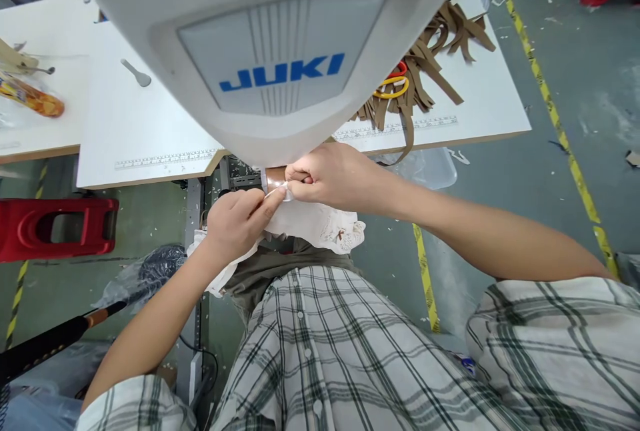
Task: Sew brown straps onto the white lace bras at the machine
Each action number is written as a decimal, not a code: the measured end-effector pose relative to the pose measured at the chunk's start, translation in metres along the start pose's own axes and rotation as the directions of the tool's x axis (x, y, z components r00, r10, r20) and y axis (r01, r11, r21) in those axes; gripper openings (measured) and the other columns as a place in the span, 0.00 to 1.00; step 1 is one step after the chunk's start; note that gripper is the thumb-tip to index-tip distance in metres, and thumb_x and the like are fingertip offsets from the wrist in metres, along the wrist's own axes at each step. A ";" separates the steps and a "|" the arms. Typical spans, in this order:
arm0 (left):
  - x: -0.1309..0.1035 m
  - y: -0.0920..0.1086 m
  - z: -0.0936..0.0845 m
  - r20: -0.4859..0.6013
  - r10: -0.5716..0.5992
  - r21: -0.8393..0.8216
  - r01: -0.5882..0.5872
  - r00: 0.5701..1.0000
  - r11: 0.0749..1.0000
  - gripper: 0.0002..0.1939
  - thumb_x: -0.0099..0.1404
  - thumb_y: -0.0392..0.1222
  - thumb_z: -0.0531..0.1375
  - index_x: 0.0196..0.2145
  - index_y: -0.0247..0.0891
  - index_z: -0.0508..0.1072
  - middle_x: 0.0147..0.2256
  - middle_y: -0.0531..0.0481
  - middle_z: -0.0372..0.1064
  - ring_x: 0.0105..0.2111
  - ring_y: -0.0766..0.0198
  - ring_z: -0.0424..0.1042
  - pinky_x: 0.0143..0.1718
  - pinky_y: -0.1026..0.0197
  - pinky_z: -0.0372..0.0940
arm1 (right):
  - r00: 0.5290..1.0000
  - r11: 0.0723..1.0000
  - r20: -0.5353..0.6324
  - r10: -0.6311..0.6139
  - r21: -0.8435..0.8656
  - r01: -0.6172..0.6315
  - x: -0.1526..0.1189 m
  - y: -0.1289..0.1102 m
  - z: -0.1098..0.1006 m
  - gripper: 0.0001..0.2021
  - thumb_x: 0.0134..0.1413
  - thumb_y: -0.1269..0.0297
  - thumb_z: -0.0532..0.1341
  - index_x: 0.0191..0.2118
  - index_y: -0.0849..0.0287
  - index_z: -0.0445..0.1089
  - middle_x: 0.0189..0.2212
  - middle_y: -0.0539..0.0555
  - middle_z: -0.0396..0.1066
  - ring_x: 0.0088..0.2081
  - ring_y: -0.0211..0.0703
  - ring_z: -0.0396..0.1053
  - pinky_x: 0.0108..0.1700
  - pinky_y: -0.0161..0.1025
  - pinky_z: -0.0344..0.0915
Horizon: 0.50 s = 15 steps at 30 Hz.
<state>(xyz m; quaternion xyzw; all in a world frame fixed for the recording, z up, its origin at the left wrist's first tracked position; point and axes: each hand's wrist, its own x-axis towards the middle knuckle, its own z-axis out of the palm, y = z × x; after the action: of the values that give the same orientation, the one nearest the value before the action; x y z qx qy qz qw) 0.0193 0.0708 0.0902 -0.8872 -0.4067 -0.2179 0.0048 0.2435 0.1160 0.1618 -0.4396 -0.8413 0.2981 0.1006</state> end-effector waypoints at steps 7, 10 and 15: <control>0.008 0.019 -0.013 0.055 0.046 0.285 -0.060 0.997 0.957 0.21 0.69 0.32 0.50 0.54 0.44 0.74 0.22 0.53 0.61 0.21 0.66 0.60 0.22 0.60 0.45 | 0.993 1.000 -0.115 -0.004 -0.029 0.000 -0.008 0.008 0.013 0.10 0.57 0.67 0.59 0.25 0.59 0.69 0.23 0.50 0.63 0.25 0.36 0.54 0.28 0.38 0.45; 0.015 0.039 -0.026 0.124 -0.048 0.363 -0.001 0.991 0.932 0.19 0.69 0.33 0.50 0.55 0.39 0.71 0.22 0.54 0.61 0.20 0.65 0.60 0.21 0.58 0.42 | 0.933 0.990 -0.332 -0.140 -0.045 0.133 -0.015 0.023 0.032 0.09 0.63 0.61 0.58 0.43 0.57 0.75 0.39 0.56 0.72 0.38 0.43 0.66 0.36 0.38 0.58; 0.021 0.053 -0.033 0.202 -0.115 0.379 0.031 0.973 0.925 0.19 0.69 0.33 0.50 0.55 0.36 0.69 0.22 0.54 0.61 0.19 0.65 0.62 0.20 0.58 0.42 | 0.816 0.975 -0.540 -0.205 -0.036 0.221 -0.017 0.040 0.050 0.09 0.64 0.63 0.59 0.43 0.52 0.77 0.48 0.57 0.71 0.50 0.48 0.66 0.50 0.47 0.63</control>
<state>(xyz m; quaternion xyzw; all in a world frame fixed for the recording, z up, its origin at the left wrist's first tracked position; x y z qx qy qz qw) 0.0567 0.0444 0.1375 -0.8729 -0.4715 -0.0372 0.1201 0.2589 0.0994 0.1000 -0.4074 -0.8182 0.1609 0.3724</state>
